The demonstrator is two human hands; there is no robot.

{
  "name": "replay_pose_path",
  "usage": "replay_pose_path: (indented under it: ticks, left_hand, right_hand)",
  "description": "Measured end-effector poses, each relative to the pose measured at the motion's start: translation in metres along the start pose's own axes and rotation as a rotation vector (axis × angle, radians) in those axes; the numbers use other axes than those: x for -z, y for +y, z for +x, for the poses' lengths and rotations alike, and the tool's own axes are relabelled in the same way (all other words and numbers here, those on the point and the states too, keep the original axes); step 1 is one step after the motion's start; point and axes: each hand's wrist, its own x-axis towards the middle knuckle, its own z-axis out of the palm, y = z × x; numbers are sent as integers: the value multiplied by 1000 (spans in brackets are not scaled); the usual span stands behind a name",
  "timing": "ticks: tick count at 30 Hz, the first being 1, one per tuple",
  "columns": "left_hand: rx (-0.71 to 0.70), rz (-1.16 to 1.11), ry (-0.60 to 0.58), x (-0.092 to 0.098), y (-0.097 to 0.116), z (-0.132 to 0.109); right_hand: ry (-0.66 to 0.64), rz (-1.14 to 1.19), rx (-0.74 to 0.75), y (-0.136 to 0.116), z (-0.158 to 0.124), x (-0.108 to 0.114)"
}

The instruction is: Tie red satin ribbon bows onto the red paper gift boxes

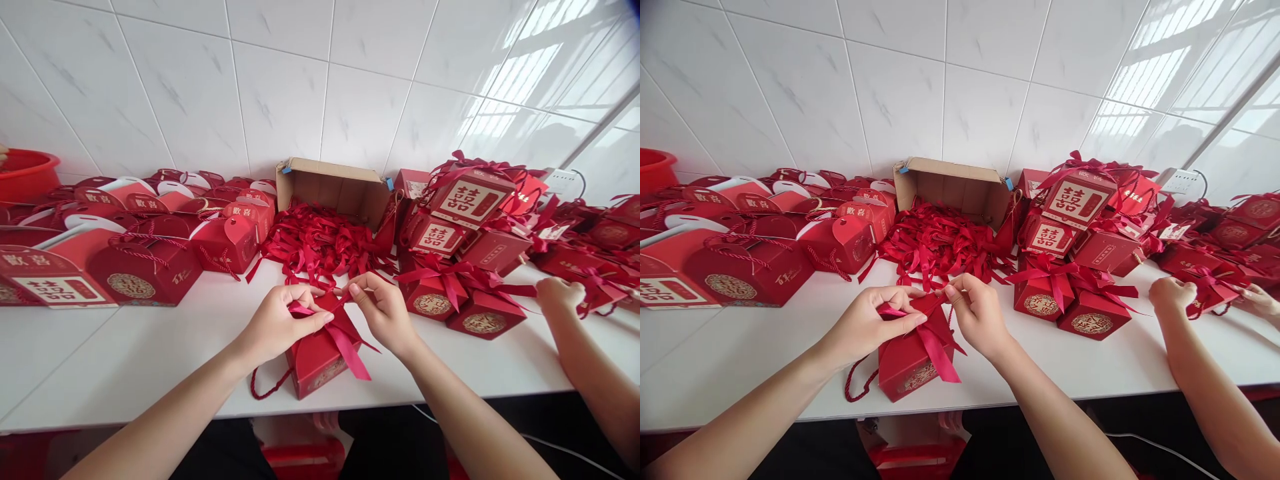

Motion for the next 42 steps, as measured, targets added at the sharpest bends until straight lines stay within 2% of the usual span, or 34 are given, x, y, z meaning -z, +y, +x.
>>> replay_pose_path:
  ticks: [2, 4, 7, 10, 15, 23, 27, 30, 35, 42]
  left_hand:
    - [4, -5, 5, 0, 0, 1]
    - [11, -7, 13, 1, 0, 1]
    - [24, -4, 22, 2, 1, -1]
    - [36, -13, 29, 2, 1, -2]
    - [22, -22, 4, 3, 1, -2]
    - [-48, 61, -48, 5, 3, 0]
    - [-57, 93, -50, 8, 5, -1]
    - [-67, 107, -56, 10, 5, -2]
    - [-75, 117, -41, 9, 6, 0]
    - [-70, 91, -17, 6, 5, 1]
  right_hand:
    - [0, 24, -20, 1, 1, 1]
    - [-61, 82, -45, 3, 2, 4]
    - [-153, 277, -100, 8, 0, 14]
    - [-183, 393, -115, 14, -6, 21]
    - [-185, 400, -75, 12, -13, 17]
    - [-172, 392, -175, -9, -5, 7]
    - [-269, 365, -199, -13, 1, 10]
    - [-358, 186, -137, -19, 4, 14]
    - [-331, -199, 120, -30, 7, 18]
    - [-381, -449, 353, -23, 9, 21]
